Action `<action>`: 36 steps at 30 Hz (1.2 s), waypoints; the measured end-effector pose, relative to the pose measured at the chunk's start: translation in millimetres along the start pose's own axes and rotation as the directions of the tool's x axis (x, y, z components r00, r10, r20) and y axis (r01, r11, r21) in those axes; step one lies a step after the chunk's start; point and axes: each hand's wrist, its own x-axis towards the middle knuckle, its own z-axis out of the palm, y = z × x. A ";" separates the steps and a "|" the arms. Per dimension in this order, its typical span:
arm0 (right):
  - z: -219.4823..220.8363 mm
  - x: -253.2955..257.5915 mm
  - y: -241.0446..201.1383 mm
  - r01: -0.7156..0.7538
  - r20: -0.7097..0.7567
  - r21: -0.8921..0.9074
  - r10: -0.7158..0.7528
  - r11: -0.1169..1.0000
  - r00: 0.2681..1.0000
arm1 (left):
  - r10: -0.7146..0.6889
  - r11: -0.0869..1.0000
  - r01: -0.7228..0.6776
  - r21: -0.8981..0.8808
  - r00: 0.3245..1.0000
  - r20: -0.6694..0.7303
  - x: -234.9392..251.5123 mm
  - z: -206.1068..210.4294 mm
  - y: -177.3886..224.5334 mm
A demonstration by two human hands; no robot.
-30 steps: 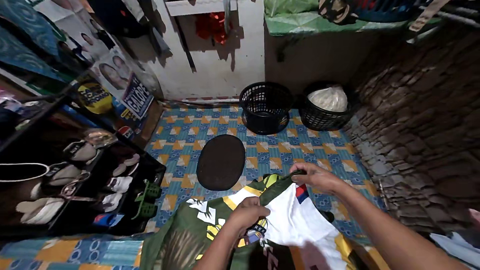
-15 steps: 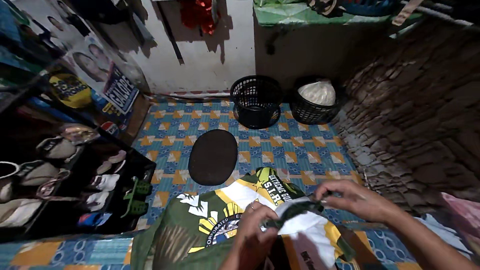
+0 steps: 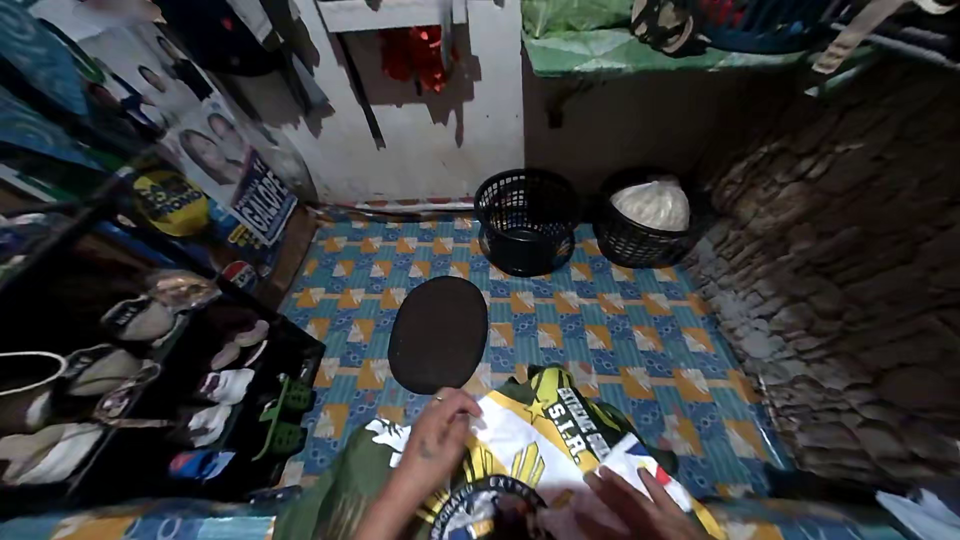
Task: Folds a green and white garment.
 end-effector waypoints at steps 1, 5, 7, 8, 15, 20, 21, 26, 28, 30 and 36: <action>-15.2 7.0 0.0 0.013 0.021 0.005 -0.013 1.000 1.000 | -0.103 0.994 0.103 0.026 0.995 -0.012 13.6 -17.2 -16.1; -90.8 69.4 3.7 0.078 0.026 -0.063 -0.076 0.995 0.997 | -0.436 0.867 0.375 0.328 0.890 0.133 44.3 -50.7 -89.5; -110.8 126.6 11.1 0.132 0.095 -0.096 -0.123 0.987 0.988 | -0.614 0.748 0.439 0.497 0.742 0.270 52.5 -46.8 -112.8; -116.5 160.3 11.8 0.116 0.176 -0.037 -0.107 0.993 0.979 | -0.686 0.694 0.458 0.555 0.655 0.317 55.9 -43.2 -117.9; -31.4 343.8 27.9 -0.089 0.340 0.293 -0.017 0.952 0.940 | -0.566 0.822 0.498 0.275 0.661 0.493 78.5 -34.8 -134.0; 20.5 364.2 15.2 -0.218 0.457 0.386 0.019 0.896 0.889 | -0.673 0.730 0.573 0.372 0.510 0.536 73.3 -51.9 -146.7; 28.0 361.9 16.2 -0.234 0.491 0.355 0.033 0.905 0.871 | -0.678 0.726 0.533 0.434 0.453 0.579 72.9 -50.5 -150.2; 30.6 339.7 29.0 -0.391 0.639 0.172 0.200 0.904 0.743 | -0.485 0.861 0.440 0.254 0.564 0.668 75.8 -49.1 -162.7; 14.6 336.2 34.0 -0.387 0.638 0.170 0.198 0.906 0.744 | -0.393 0.895 0.446 -0.009 0.798 0.456 67.9 -54.3 -167.0; -7.3 334.9 45.2 -0.280 0.603 0.157 0.133 0.947 0.786 | -0.344 0.904 0.380 -0.197 0.919 0.194 61.3 -54.8 -168.5; -87.5 330.0 77.6 -0.138 0.566 -0.215 0.238 0.967 0.789 | -0.304 0.952 0.301 -0.049 0.946 -0.115 33.5 -59.5 -153.1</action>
